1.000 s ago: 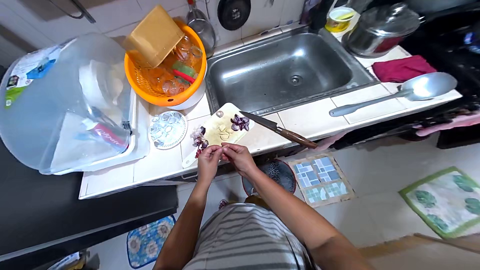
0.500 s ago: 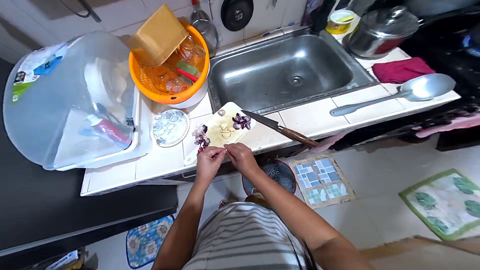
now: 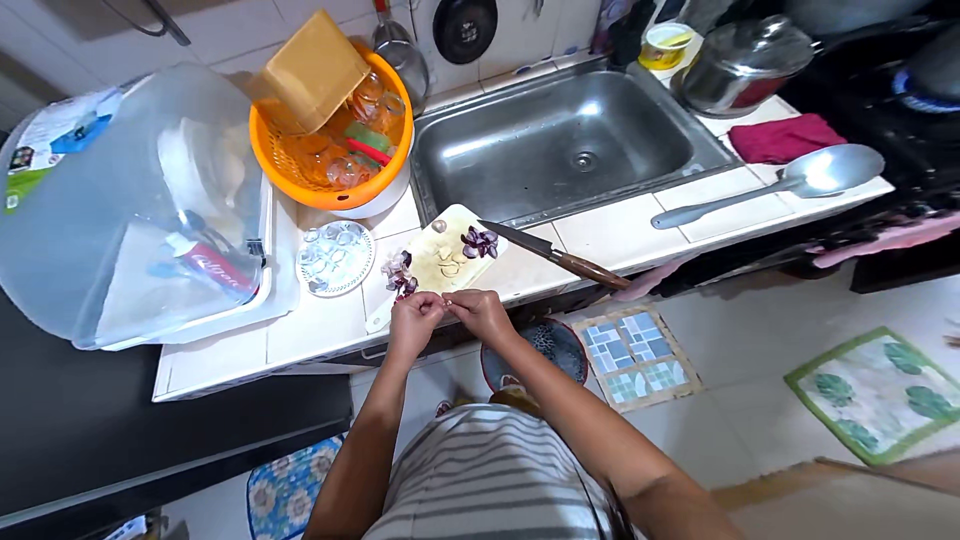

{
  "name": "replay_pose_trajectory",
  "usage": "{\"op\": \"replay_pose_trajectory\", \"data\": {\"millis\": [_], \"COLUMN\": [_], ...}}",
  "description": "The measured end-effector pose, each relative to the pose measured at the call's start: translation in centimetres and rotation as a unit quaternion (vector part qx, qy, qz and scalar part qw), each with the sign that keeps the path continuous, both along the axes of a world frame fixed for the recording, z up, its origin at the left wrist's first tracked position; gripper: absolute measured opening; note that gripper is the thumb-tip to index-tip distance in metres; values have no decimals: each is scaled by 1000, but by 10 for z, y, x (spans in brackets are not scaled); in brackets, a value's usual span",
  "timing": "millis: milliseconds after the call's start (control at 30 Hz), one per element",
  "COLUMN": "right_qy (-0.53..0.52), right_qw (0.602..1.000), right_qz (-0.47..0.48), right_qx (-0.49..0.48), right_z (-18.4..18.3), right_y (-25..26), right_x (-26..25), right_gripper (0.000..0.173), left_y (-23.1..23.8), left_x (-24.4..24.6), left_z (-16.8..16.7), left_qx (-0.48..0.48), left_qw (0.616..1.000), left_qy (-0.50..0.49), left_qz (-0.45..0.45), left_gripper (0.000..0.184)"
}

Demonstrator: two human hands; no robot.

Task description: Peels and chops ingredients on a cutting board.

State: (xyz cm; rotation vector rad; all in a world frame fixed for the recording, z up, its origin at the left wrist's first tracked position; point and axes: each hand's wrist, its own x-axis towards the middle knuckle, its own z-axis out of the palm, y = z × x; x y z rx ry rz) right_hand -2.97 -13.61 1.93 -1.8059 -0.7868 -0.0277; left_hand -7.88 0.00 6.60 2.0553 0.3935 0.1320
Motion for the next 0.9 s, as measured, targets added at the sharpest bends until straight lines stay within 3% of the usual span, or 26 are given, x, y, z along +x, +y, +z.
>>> {"op": "replay_pose_trajectory", "data": {"millis": [100, 167, 433, 600, 700, 900], "right_qy": [128, 136, -41, -70, -26, 173], "right_qw": [991, 989, 999, 997, 999, 981], "right_qz": [22, 19, -20, -12, 16, 44], "right_qx": [40, 47, 10, -16, 12, 76], "right_z": [5, 3, -6, -5, -4, 4], "right_y": [-3, -3, 1, 1, 2, -1], "right_x": [2, 2, 4, 2, 2, 1], "right_gripper": [17, 17, 15, 14, 18, 22], "left_y": [6, 5, 1, 1, 4, 7], "left_x": [1, 0, -5, -7, -7, -5], "left_z": [-1, 1, 2, 2, 4, 6], "left_qx": [-75, -86, 5, 67, 74, -1], "left_qw": [997, 996, 1000, 996, 996, 999], "left_qy": [2, -2, -21, -45, -37, -13], "left_qz": [-13, -21, -19, -34, -45, -35], "left_gripper": [8, 10, 12, 12, 13, 12]}}
